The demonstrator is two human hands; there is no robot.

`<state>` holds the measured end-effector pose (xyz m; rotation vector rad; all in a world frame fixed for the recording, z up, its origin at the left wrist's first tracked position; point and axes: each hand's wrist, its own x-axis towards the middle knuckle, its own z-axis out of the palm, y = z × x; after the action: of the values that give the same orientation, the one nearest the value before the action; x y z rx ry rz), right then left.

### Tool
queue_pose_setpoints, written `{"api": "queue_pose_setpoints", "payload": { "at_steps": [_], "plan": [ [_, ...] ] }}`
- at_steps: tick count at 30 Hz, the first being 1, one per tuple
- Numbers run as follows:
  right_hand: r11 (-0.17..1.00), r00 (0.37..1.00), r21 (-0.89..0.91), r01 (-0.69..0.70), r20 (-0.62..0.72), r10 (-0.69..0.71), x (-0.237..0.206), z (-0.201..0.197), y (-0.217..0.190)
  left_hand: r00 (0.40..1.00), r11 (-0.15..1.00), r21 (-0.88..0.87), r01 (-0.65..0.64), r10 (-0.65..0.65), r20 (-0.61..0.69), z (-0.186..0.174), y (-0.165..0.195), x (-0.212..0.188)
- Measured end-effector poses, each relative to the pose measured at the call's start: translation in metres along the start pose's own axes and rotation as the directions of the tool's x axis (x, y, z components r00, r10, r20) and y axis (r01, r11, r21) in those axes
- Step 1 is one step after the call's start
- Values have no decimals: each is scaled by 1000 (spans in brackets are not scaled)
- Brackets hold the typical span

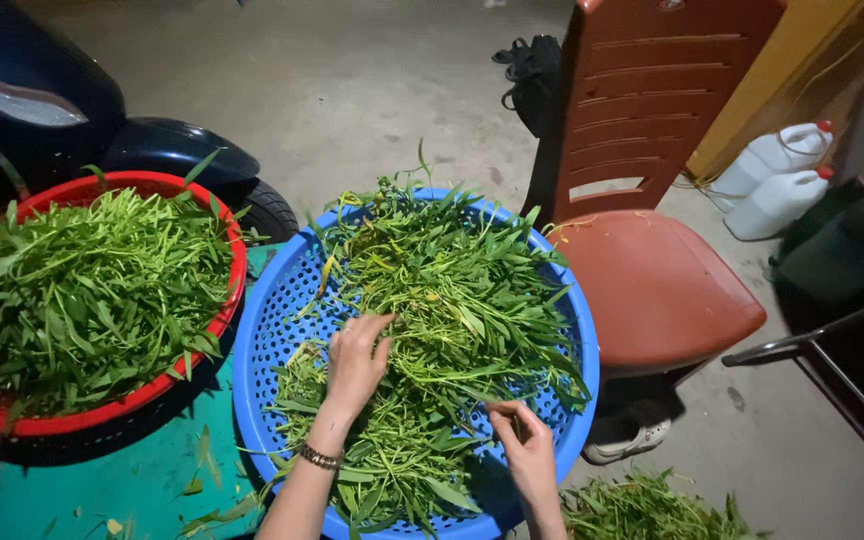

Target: The person sits at a low table and picks leafy green vegetables, plucking leaves from stems by hand. They place the picked greens into a red basket and discard unwanted pieces, working through a pile of vegetables in a blue perforated basket.

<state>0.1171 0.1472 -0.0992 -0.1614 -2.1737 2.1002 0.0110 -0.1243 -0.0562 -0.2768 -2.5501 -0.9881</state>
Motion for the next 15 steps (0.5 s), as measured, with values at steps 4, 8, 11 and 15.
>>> {"api": "queue_pose_setpoints", "payload": {
  "at_steps": [4, 8, 11, 15],
  "plan": [
    [996, 999, -88, 1, -48, -5, -8, -11, 7, 946, 944, 65, -323, 321, 46, 2, 6, -19],
    [998, 999, -49, -34, -27, 33, -12, -9, 16, 951, 971, 32, -236, 224, 213, -4, 17, -31],
    [995, 999, -93, -34, 3, 34, -15, -4, 18, 973, 977, -104, -186, 198, 117, -20, 29, -37],
    [998, 996, -60, 28, 89, -22, -14, 5, 10, 986, 926, -345, -154, 123, -111, -45, 48, -40]
  ]
}}
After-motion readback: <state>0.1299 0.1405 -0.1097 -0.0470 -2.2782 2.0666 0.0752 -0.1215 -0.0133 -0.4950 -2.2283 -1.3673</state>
